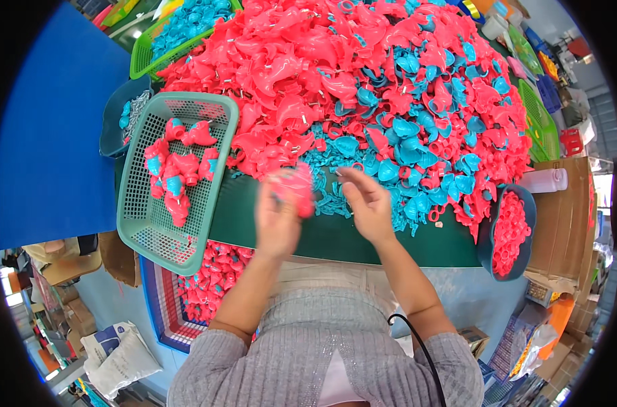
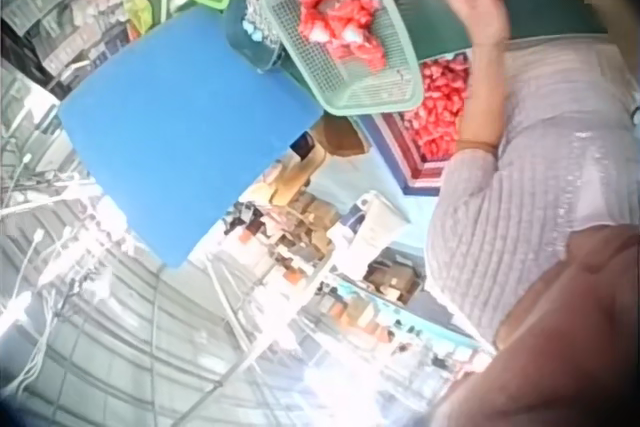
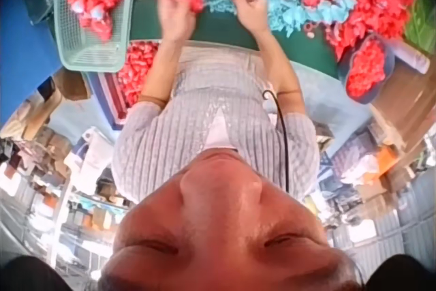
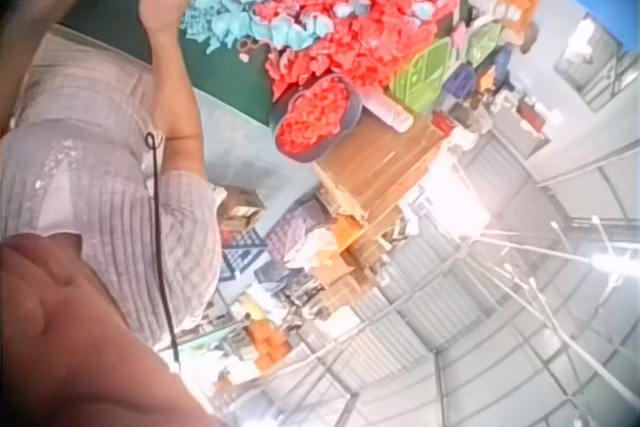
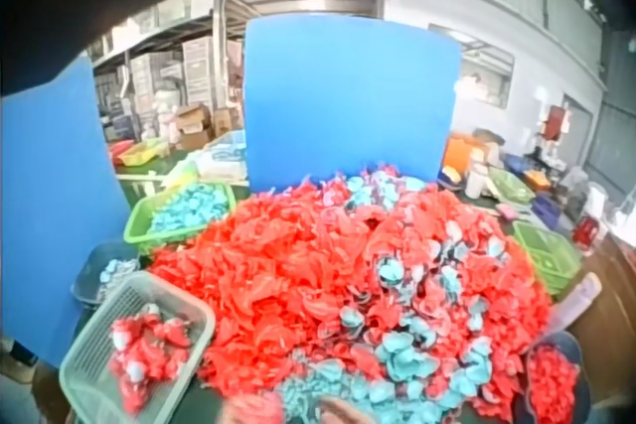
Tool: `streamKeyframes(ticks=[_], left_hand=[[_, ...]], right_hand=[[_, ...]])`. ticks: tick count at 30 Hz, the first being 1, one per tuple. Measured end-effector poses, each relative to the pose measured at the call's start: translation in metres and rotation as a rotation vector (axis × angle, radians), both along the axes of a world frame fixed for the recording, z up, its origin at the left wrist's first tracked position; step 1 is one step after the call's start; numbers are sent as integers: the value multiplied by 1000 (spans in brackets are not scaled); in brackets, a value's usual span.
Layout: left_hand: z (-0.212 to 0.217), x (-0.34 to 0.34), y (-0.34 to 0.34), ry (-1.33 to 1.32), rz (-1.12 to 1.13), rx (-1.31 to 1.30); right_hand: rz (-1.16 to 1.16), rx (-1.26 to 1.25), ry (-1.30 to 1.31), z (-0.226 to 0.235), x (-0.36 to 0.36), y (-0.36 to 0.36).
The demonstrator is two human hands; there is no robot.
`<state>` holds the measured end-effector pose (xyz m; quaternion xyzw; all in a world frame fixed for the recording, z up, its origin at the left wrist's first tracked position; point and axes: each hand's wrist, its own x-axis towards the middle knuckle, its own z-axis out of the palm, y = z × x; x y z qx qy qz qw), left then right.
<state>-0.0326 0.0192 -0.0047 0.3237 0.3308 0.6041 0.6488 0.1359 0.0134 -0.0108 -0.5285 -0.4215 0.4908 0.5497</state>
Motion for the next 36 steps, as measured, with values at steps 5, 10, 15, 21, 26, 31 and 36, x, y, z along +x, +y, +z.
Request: streamKeyframes(ticks=[5,10,15,21,26,31,36], left_hand=[[37,-85,51,-3,496,63],[40,-94,60,-727,583,-97],[21,-32,17,-424,247,-213],[7,11,7,-5,-119,-312],[-7,20,10,54,-180,-326],[3,37,10,-149,-317,-406],[-28,20,5,108,-279,-397]], right_hand=[[-263,482,-916,0,43,34],[-63,412,-1212,-6,35,53],[-89,448,-1214,0,28,63],[-354,507,-1237,-1,71,85],[-399,172,-145,22,73,74],[-27,-89,143,17,12,19],[-84,148,-497,5,13,27]])
